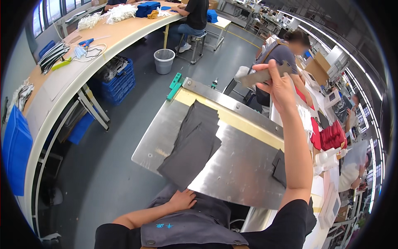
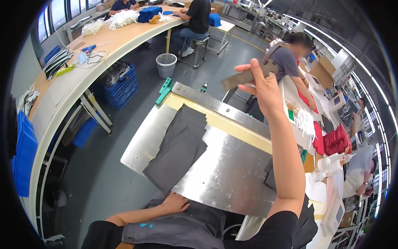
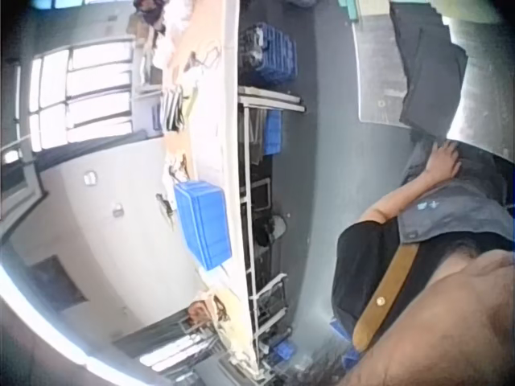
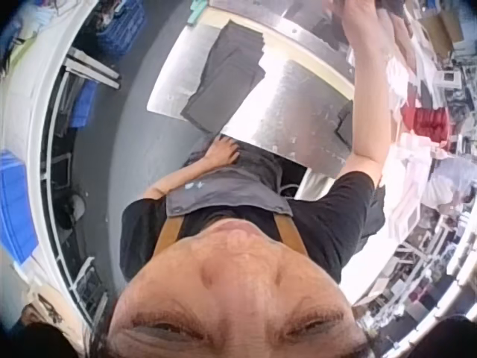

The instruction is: The person uses a manual hydraulic guillotine cutter to trim rectangular pieces of dark fabric. They repeatedly place fabric pieces on the cutting table, align them against a guide, and press down the lever to slice the material. The person stacks the cut pieces and occasionally uses a wrench to adjust the machine's guide rail.

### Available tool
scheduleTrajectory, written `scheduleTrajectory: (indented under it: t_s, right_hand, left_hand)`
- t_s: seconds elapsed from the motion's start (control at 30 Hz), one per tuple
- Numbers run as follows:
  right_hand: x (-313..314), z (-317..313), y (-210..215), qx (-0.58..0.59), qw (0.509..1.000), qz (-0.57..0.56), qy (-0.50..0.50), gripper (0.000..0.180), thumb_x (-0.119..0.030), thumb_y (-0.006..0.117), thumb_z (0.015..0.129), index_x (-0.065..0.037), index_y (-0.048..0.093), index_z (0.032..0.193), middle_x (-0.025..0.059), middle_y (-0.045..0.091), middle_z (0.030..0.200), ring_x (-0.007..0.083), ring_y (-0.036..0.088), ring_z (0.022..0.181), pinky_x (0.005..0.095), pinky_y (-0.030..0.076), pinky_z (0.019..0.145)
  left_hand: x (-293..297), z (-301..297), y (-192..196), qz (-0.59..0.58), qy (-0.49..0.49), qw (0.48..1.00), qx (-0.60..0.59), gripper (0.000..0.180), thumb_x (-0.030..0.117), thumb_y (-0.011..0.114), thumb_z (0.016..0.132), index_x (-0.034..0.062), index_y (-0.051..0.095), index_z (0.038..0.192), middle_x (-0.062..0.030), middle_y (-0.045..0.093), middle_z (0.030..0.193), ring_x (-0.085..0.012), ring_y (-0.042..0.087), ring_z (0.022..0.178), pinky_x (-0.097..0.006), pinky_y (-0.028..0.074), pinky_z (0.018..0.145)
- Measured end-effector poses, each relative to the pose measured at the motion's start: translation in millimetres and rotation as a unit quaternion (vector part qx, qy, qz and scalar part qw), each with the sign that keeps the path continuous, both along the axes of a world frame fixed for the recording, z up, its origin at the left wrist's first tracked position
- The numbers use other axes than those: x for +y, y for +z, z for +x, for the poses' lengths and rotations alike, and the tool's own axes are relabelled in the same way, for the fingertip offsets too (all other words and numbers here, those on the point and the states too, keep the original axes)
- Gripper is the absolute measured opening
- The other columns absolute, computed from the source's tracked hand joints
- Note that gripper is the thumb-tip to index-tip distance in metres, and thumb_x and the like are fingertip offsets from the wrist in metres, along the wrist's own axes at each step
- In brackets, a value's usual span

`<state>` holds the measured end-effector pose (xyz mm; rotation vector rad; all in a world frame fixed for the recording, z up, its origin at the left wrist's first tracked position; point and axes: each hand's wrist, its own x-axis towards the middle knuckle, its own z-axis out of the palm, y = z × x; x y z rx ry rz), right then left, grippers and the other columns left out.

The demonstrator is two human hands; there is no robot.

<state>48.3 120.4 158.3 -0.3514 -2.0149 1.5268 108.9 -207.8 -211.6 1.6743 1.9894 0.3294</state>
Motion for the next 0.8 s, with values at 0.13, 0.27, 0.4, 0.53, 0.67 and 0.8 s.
scheduleTrajectory:
  t_s: [0.13,0.27,0.4,0.53,0.67,0.8]
  right_hand:
    - [39.2,-37.8,-21.8,-0.007,0.996,-0.074,0.049,0.034,-0.034,0.061,0.098,-0.004,0.07,0.112,0.0006,0.064,0.108,0.007,0.059,0.092,0.0186,0.055,0.078]
    - [55.5,-52.7,-33.3,-0.051,0.996,-0.052,0.045,0.027,-0.023,0.067,0.094,-0.005,0.07,0.115,0.0026,0.064,0.117,0.0085,0.058,0.105,0.0213,0.055,0.084]
    - [61.6,-60.1,-46.0,-0.113,0.991,-0.034,0.068,0.027,-0.022,0.071,0.091,-0.007,0.071,0.114,0.0016,0.067,0.11,0.0104,0.06,0.103,0.025,0.054,0.086]
    - [54.5,-76.1,-64.6,-0.165,0.982,-0.028,0.082,0.027,-0.022,0.071,0.092,-0.007,0.071,0.114,0.0005,0.068,0.113,0.0102,0.061,0.105,0.0253,0.053,0.085]
    - [50.1,-91.1,-85.1,-0.182,0.979,-0.043,0.08,0.028,-0.024,0.07,0.092,-0.009,0.072,0.116,0.001,0.068,0.105,0.0104,0.06,0.103,0.0275,0.052,0.089]
    - [48.4,-95.6,-94.4,-0.17,0.974,-0.137,0.063,0.021,-0.018,0.068,0.093,-0.004,0.071,0.108,0.0,0.065,0.122,0.009,0.059,0.107,0.0255,0.053,0.091]
  left_hand:
    - [3.8,2.1,-42.9,0.048,0.035,0.995,-0.083,0.04,0.029,0.055,0.092,0.0057,0.061,0.123,-0.0171,0.055,0.129,-0.0326,0.054,0.118,-0.051,0.045,0.096]
    - [1.8,3.7,-70.2,0.163,0.037,0.985,-0.053,0.043,0.028,0.056,0.091,0.0055,0.058,0.127,-0.0184,0.055,0.13,-0.0341,0.055,0.118,-0.05,0.044,0.098]
    - [9.5,-8.4,-43.5,0.146,0.027,0.988,-0.045,0.043,0.028,0.056,0.09,0.0055,0.058,0.127,-0.0185,0.055,0.13,-0.0341,0.055,0.118,-0.05,0.044,0.098]
    - [10.4,-14.1,-38.2,0.139,0.026,0.989,-0.044,0.043,0.028,0.056,0.09,0.0055,0.058,0.127,-0.0185,0.055,0.13,-0.0342,0.054,0.118,-0.05,0.044,0.099]
    - [11.1,-20.2,-35.6,0.133,0.017,0.99,-0.047,0.044,0.028,0.056,0.09,0.0055,0.058,0.128,-0.0185,0.055,0.13,-0.0342,0.054,0.119,-0.05,0.044,0.099]
    - [11.4,-25.3,-35.5,0.132,0.005,0.99,-0.05,0.044,0.028,0.056,0.09,0.0055,0.058,0.128,-0.0185,0.055,0.13,-0.0342,0.054,0.119,-0.05,0.044,0.099]
